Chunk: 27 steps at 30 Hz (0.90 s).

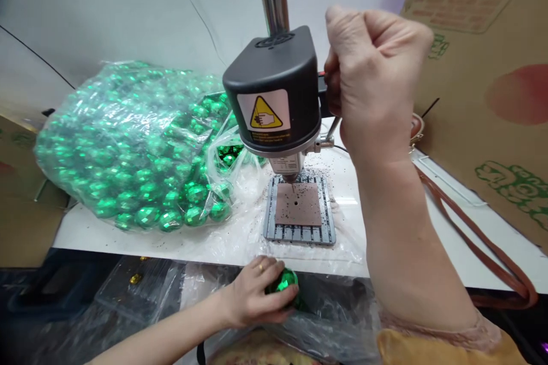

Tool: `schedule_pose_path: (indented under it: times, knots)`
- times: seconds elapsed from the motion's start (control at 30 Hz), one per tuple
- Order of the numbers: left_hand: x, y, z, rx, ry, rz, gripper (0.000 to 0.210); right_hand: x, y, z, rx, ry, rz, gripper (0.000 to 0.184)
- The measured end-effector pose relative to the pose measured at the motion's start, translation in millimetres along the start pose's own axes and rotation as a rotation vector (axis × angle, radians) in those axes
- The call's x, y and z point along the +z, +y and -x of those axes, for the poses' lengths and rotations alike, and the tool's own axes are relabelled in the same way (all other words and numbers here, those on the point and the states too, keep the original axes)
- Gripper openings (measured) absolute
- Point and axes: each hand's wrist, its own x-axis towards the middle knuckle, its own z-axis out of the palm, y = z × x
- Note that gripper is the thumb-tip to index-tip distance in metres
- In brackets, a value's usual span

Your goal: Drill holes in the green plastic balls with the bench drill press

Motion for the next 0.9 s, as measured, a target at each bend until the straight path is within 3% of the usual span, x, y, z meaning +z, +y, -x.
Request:
schedule_pose_path:
  times: [0.1, 0.17, 0.27, 0.3, 0.37, 0.47, 0.57, 0.7, 0.77, 0.9]
  knots:
    - [-9.5, -4, 21, -0.013, -0.144, -0.022, 0.054, 1, -1, 1, -0.018, 0.020, 0.008, 0.050]
    - [-24.2, -30, 12, -0.126, -0.104, 0.070, 0.049, 1, 0, 0, -0.030, 0.032, 0.018, 0.050]
    - [-59.1, -97, -34, -0.538, 0.049, -0.012, 0.020, 1, 3, -1, -0.039, 0.042, 0.021, 0.050]
    - [-71.7, -122, -55, -0.704, 0.007, -0.140, 0.025, 1, 4, -1, -0.040, 0.046, 0.017, 0.050]
    - [-93.3, -169, -94, -1.053, -0.266, -0.446, 0.037, 0, 4, -1, -0.036, 0.052, 0.007, 0.050]
    - [-109.0, -216, -132, -1.211, -0.365, -0.546, 0.036, -1, 4, 1, -0.034, 0.050, 0.012, 0.050]
    - [-109.0, -233, -139, -1.243, -0.398, -0.551, 0.036, -1, 4, 1, -0.020, 0.050, 0.017, 0.049]
    - [-109.3, -230, -128, -1.217, -0.375, -0.551, 0.046, 0, 4, 0, -0.038, 0.050, 0.011, 0.050]
    - [-110.9, -224, -120, -1.126, -0.304, -0.477, 0.052, 1, 4, 0, -0.042, 0.044, 0.005, 0.051]
    - [-101.3, -202, -104, -0.811, -0.041, -0.170, 0.053, 3, 3, 0, -0.051, 0.058, 0.007, 0.051]
